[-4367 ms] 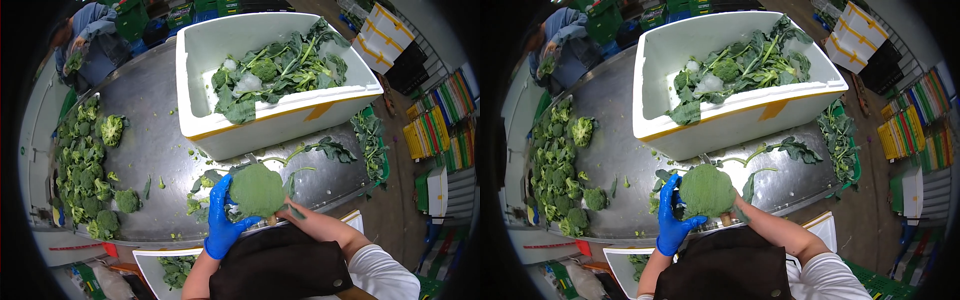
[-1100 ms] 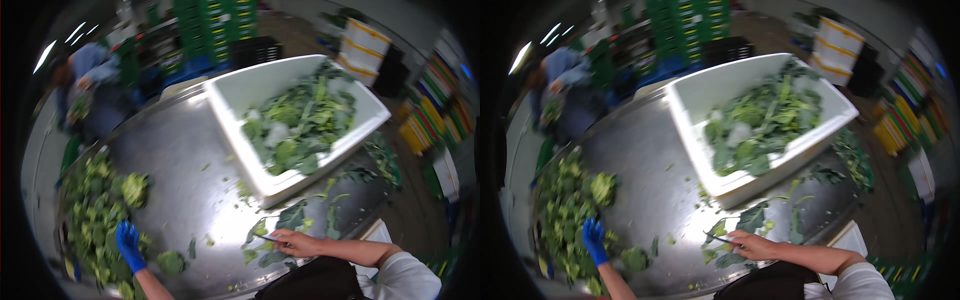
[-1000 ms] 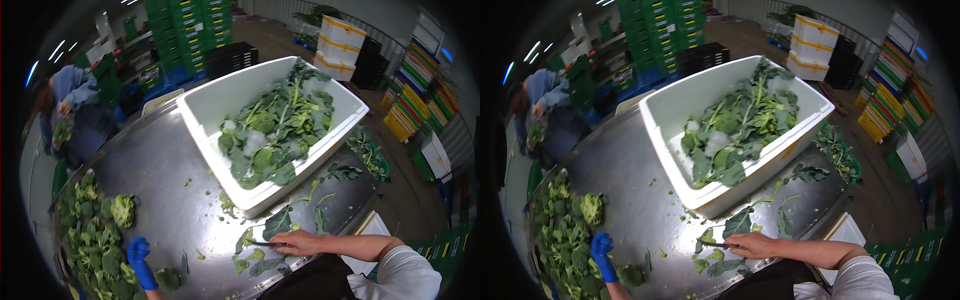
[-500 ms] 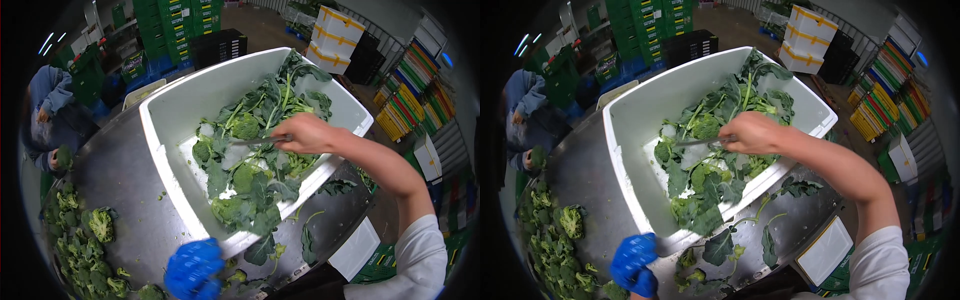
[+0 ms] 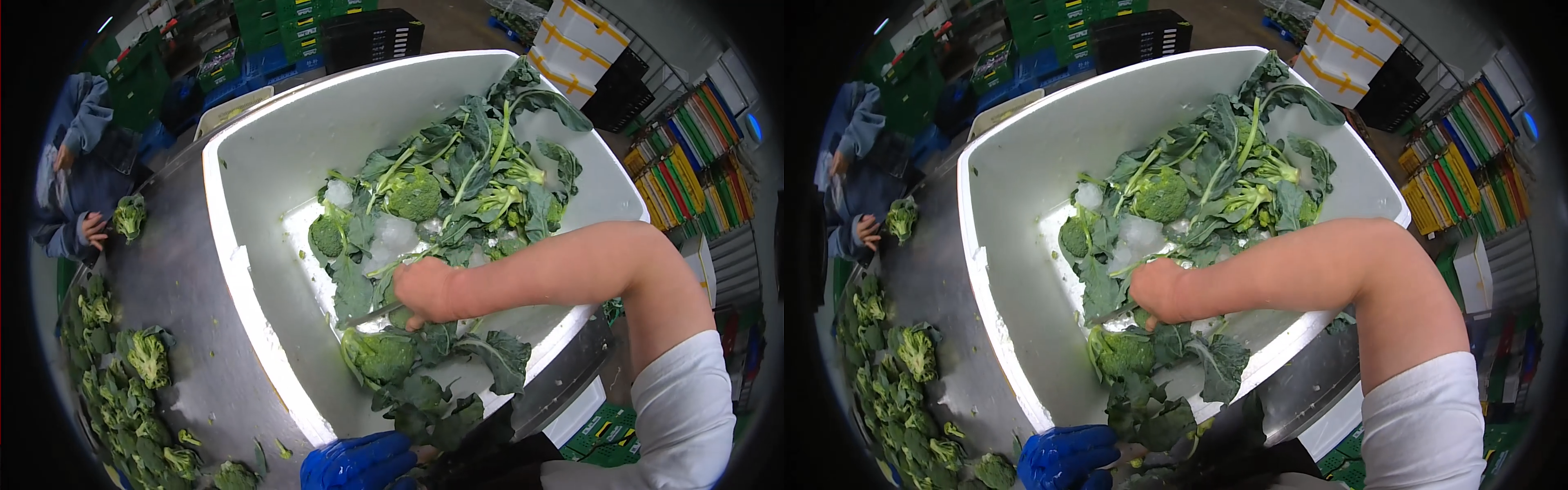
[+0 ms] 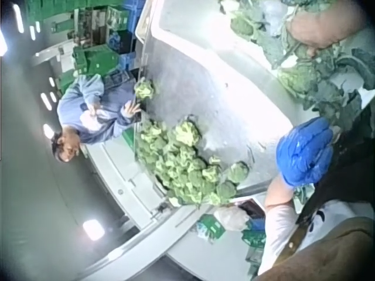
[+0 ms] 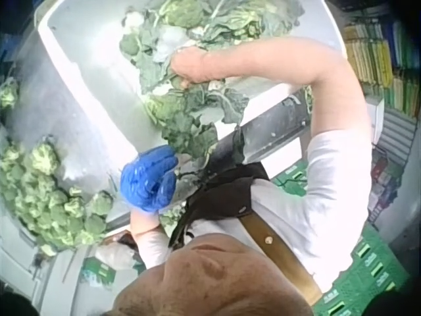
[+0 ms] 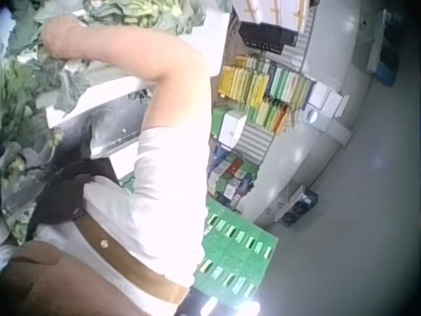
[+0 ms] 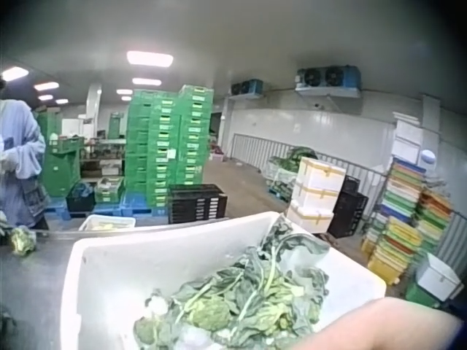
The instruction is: Trimming and processing broccoli heads at a workstation.
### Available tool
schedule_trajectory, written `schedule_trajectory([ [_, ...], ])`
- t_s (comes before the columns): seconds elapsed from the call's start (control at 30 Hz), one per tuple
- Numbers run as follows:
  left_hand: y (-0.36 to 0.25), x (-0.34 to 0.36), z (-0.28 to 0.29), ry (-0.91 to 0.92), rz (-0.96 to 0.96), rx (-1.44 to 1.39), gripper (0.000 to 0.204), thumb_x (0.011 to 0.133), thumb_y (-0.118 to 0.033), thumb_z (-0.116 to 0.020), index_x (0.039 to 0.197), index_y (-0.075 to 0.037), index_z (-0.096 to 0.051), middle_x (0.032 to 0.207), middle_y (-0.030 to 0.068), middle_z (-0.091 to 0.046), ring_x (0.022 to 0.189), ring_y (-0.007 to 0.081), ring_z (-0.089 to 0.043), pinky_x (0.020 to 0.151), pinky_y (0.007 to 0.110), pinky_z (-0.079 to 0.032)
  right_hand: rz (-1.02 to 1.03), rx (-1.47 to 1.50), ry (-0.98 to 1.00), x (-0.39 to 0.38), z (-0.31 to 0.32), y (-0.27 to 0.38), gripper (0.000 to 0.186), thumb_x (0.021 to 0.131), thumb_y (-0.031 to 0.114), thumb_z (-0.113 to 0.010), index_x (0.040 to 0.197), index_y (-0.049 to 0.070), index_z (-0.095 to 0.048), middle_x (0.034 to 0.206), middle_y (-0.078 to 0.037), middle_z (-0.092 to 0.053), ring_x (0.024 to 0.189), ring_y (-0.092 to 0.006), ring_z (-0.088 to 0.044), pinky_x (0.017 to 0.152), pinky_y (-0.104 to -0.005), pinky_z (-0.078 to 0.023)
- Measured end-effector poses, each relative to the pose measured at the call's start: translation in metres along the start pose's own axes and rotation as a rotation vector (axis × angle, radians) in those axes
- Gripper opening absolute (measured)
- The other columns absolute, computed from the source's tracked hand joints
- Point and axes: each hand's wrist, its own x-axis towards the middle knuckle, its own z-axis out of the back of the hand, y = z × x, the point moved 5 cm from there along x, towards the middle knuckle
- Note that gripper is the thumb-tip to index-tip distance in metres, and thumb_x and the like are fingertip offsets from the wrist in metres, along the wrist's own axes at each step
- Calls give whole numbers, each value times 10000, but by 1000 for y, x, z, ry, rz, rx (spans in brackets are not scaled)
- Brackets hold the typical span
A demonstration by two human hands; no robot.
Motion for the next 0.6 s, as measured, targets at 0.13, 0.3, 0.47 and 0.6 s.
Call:
schedule_trajectory([
  [0.13, -6, -2, -1, -48, -32, 34, 134, 765, -81, -634, 883, -66, -697, 892, 143, -695, 797, 313, -681, 711, 377, -546, 49, -137, -74, -12, -12, 3, 701, 677, 466, -781, 949, -143, -564, 967, -219, -594, 861, -380, -637, 758, -400, -529],
  [0.3, -7, -9, -6, -114, -58, 80, 141, 762, -47, -653, 898, -57, -693, 905, 140, -694, 797, 304, -681, 700, 364, -542, -76, 133, -46, -15, 9, -33, 536, 669, 309, -803, 985, -69, -592, 887, -220, -649, 864, -359, -649, 764, -405, -517],
  [0.47, -1, -15, -16, -224, -63, 155, 106, 721, -69, -642, 810, -40, -690, 785, 118, -687, 673, 262, -660, 632, 323, -508, -25, 161, -140, -34, 15, -50, 480, 674, 301, -782, 1003, -5, -612, 852, -224, -652, 862, -372, -644, 755, -429, -507],
  [0.6, 3, -17, -13, -212, -50, 94, 99, 717, -47, -647, 805, -29, -689, 786, 122, -685, 671, 254, -655, 635, 323, -506, 38, 189, -263, -67, 52, -45, 420, 684, 291, -766, 926, -23, -626, 795, -215, -648, 778, -359, -652, 712, -415, -519],
])
